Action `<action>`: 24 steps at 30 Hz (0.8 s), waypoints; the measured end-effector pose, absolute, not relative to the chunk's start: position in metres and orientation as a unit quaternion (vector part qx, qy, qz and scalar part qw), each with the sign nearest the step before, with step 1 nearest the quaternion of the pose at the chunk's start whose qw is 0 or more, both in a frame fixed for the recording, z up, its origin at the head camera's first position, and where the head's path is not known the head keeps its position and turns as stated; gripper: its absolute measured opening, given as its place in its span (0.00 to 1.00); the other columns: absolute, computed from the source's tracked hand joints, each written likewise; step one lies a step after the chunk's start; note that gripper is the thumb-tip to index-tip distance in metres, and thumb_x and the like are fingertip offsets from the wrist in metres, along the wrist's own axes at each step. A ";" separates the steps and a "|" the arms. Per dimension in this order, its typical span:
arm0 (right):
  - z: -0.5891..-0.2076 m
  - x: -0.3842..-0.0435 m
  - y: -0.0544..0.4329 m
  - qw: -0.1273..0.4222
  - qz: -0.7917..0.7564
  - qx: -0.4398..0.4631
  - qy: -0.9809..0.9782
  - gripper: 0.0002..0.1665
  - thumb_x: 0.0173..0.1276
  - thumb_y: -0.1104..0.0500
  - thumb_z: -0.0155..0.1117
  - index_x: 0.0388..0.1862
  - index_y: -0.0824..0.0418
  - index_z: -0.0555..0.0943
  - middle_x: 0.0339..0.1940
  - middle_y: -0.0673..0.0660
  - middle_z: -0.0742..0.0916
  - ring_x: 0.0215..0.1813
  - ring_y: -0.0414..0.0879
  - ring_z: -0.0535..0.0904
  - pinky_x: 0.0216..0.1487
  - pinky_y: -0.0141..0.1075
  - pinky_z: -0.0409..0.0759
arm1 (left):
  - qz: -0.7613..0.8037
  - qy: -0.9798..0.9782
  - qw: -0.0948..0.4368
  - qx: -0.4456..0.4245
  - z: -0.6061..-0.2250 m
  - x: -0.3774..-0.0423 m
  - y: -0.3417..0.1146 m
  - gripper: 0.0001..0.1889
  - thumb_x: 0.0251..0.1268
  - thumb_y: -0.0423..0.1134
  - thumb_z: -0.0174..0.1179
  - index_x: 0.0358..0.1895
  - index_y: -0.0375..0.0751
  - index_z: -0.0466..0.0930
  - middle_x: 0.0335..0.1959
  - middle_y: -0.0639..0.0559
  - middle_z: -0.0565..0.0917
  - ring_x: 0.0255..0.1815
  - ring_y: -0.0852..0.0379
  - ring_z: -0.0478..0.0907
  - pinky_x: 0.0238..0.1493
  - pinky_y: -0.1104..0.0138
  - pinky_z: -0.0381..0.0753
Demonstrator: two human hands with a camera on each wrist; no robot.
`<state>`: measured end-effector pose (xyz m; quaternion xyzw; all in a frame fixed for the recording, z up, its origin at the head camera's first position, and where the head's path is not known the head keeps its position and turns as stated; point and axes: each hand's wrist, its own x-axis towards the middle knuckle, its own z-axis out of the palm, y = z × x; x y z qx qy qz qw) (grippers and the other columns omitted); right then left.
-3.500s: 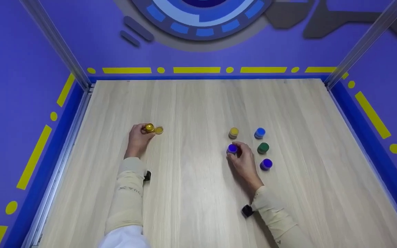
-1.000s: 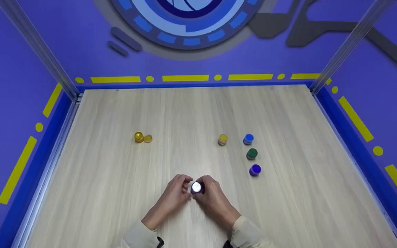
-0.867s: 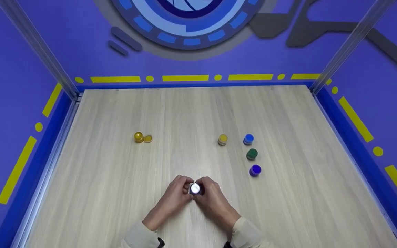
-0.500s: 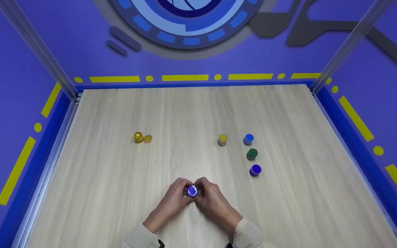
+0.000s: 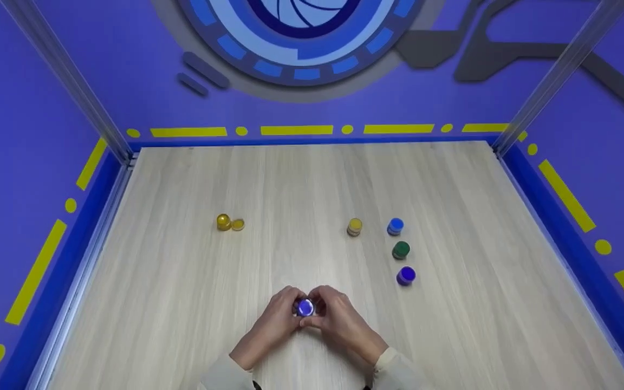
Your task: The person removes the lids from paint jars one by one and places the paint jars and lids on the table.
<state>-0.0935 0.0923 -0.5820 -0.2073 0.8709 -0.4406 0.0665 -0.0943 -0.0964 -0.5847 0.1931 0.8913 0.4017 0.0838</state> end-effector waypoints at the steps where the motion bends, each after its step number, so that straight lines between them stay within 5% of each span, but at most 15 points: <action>1: -0.582 -0.094 0.091 0.056 -0.428 -0.211 0.877 0.28 0.58 0.47 0.81 0.49 0.62 0.81 0.39 0.51 0.83 0.38 0.40 0.77 0.38 0.30 0.78 | 0.398 0.893 0.085 0.194 -0.584 -0.094 -0.096 0.18 0.56 0.28 0.74 0.48 0.35 0.78 0.42 0.51 0.79 0.44 0.56 0.76 0.48 0.60 0.79; 12: -0.579 -0.099 0.088 0.044 -0.372 -0.256 0.891 0.23 0.58 0.54 0.82 0.48 0.60 0.83 0.44 0.50 0.83 0.43 0.36 0.78 0.46 0.33 0.82 | 0.401 0.889 0.049 0.216 -0.587 -0.097 -0.098 0.17 0.48 0.21 0.73 0.41 0.34 0.79 0.40 0.48 0.81 0.43 0.53 0.78 0.48 0.60 0.80; 24: -0.581 -0.113 0.101 0.067 -0.359 -0.366 0.856 0.18 0.69 0.57 0.74 0.57 0.58 0.85 0.51 0.47 0.82 0.53 0.37 0.78 0.57 0.35 0.79 | 0.414 0.878 0.028 0.238 -0.588 -0.102 -0.100 0.16 0.52 0.28 0.77 0.35 0.36 0.76 0.35 0.50 0.80 0.37 0.58 0.75 0.41 0.65 0.78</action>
